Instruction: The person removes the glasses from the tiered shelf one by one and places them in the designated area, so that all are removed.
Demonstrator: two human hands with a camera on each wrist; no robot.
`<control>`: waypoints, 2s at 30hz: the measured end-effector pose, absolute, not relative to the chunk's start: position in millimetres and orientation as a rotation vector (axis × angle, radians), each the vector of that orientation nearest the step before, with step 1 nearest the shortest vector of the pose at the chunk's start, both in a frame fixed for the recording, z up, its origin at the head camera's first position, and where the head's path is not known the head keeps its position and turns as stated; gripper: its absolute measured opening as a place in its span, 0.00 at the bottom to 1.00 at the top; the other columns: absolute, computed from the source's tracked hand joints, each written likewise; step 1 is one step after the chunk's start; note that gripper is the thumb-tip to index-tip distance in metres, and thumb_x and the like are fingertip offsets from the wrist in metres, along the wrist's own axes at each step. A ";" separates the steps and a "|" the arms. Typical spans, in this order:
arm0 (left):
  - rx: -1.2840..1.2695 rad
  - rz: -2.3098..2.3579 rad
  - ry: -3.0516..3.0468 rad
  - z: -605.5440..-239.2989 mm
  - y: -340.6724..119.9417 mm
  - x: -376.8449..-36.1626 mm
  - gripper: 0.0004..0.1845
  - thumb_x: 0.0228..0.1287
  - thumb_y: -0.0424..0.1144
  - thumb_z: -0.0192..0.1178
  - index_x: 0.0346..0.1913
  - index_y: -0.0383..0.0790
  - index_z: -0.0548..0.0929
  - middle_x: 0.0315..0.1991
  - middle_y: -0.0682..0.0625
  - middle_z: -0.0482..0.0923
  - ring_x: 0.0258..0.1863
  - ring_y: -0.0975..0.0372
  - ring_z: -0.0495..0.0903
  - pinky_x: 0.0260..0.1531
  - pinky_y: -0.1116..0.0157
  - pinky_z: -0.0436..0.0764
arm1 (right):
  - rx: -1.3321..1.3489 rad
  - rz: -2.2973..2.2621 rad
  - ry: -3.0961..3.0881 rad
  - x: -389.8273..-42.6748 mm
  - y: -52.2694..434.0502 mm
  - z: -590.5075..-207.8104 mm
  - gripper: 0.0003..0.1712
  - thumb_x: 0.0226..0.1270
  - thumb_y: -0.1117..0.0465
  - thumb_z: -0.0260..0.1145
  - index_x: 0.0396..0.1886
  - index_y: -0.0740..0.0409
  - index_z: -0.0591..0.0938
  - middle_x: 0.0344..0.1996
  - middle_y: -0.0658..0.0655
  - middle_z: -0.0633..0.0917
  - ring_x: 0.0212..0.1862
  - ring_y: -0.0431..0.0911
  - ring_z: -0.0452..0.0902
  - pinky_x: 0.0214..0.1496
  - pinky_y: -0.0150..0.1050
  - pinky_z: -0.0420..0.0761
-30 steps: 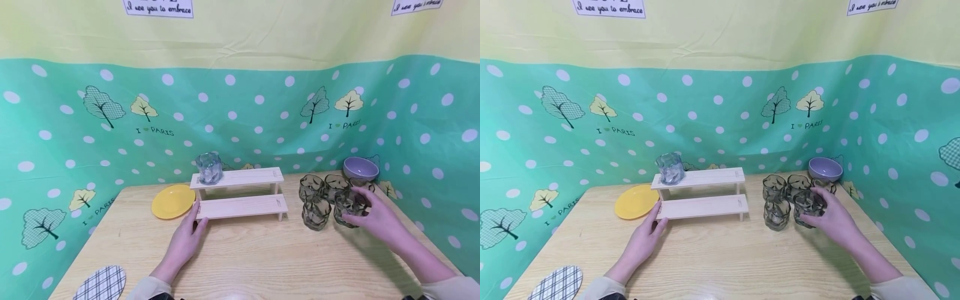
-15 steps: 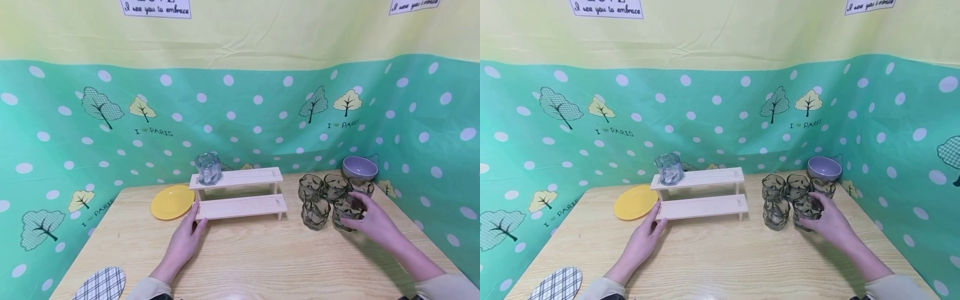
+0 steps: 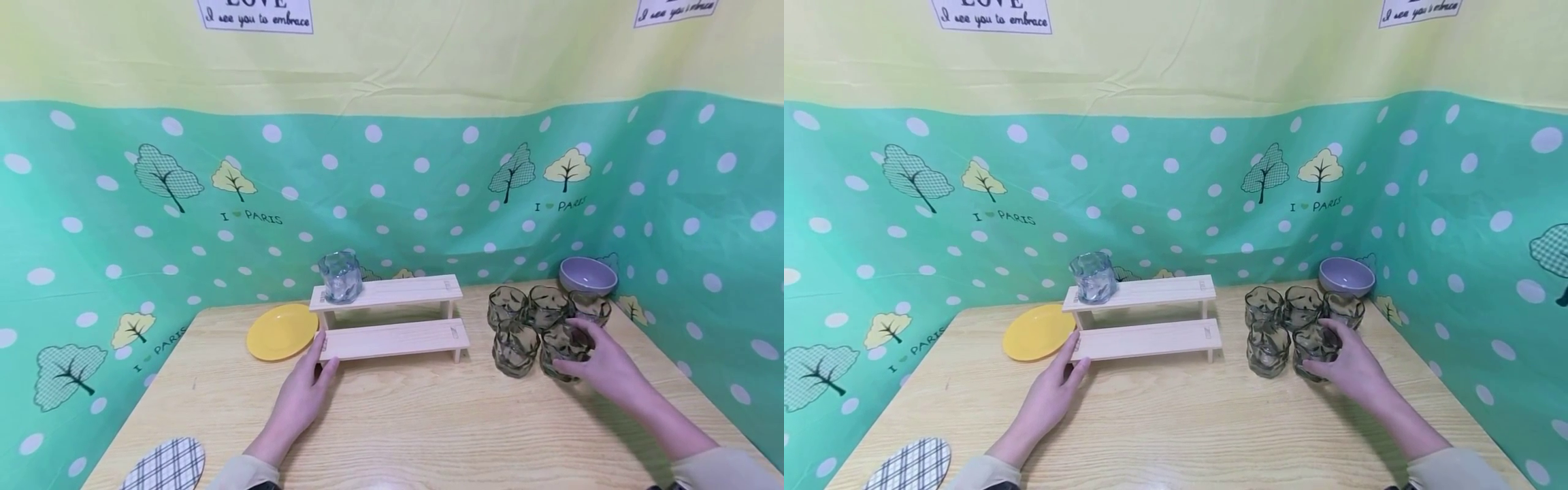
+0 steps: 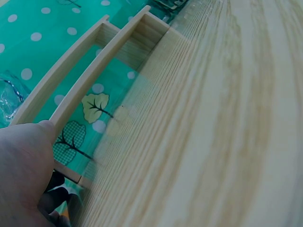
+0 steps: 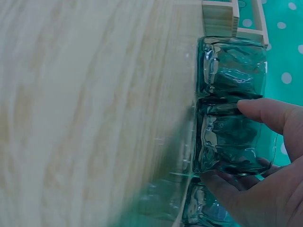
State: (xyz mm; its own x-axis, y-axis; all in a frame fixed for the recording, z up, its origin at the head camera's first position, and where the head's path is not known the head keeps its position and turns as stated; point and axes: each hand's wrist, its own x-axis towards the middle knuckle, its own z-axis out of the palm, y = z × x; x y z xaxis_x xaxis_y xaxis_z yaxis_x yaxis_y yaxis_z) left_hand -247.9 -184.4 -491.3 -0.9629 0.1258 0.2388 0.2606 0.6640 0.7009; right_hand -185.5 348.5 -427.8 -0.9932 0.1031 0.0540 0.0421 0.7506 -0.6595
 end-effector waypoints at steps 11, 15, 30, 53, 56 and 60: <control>-0.315 -1.193 -2.740 -491.1 -184.6 -250.3 0.39 0.89 0.52 0.56 0.91 0.44 0.54 0.85 0.34 0.61 0.84 0.42 0.59 0.82 0.40 0.61 | -0.040 1.096 -2.790 -186.5 347.3 -439.4 0.60 0.65 0.55 0.86 0.84 0.72 0.59 0.76 0.85 0.63 0.73 0.86 0.59 0.71 0.84 0.63; -0.320 -1.185 -2.729 -491.5 -184.1 -250.1 0.39 0.89 0.51 0.56 0.91 0.43 0.55 0.84 0.34 0.62 0.84 0.40 0.60 0.81 0.39 0.62 | -0.018 1.126 -2.779 -185.8 347.6 -441.0 0.61 0.64 0.57 0.86 0.84 0.73 0.58 0.76 0.85 0.63 0.74 0.86 0.57 0.71 0.85 0.62; -0.329 -1.189 -2.714 -488.7 -184.2 -245.3 0.39 0.89 0.52 0.56 0.90 0.42 0.56 0.83 0.33 0.65 0.83 0.40 0.62 0.81 0.39 0.63 | 0.066 0.980 -2.784 -184.3 341.4 -398.4 0.72 0.62 0.48 0.87 0.89 0.68 0.50 0.80 0.83 0.58 0.75 0.84 0.57 0.68 0.86 0.63; -0.312 -1.201 -2.726 -490.9 -184.9 -248.1 0.39 0.89 0.52 0.56 0.91 0.43 0.55 0.84 0.32 0.62 0.83 0.40 0.61 0.81 0.39 0.63 | 0.223 1.062 -2.705 -215.8 257.2 -326.7 0.68 0.67 0.48 0.85 0.93 0.50 0.49 0.87 0.69 0.57 0.83 0.75 0.54 0.75 0.84 0.60; -0.316 -1.201 -2.720 -491.8 -185.2 -248.0 0.39 0.89 0.51 0.57 0.90 0.42 0.56 0.83 0.32 0.63 0.83 0.39 0.62 0.81 0.39 0.63 | 0.249 1.089 -2.676 -220.3 244.8 -320.8 0.67 0.67 0.49 0.85 0.93 0.50 0.50 0.87 0.68 0.57 0.83 0.73 0.55 0.76 0.82 0.61; -0.310 -1.214 -2.727 -492.4 -185.1 -248.2 0.39 0.89 0.51 0.57 0.91 0.43 0.55 0.84 0.33 0.63 0.84 0.41 0.61 0.82 0.40 0.61 | 0.294 1.134 -2.641 -227.1 228.4 -314.4 0.66 0.68 0.52 0.84 0.93 0.50 0.52 0.88 0.64 0.57 0.84 0.70 0.55 0.77 0.79 0.62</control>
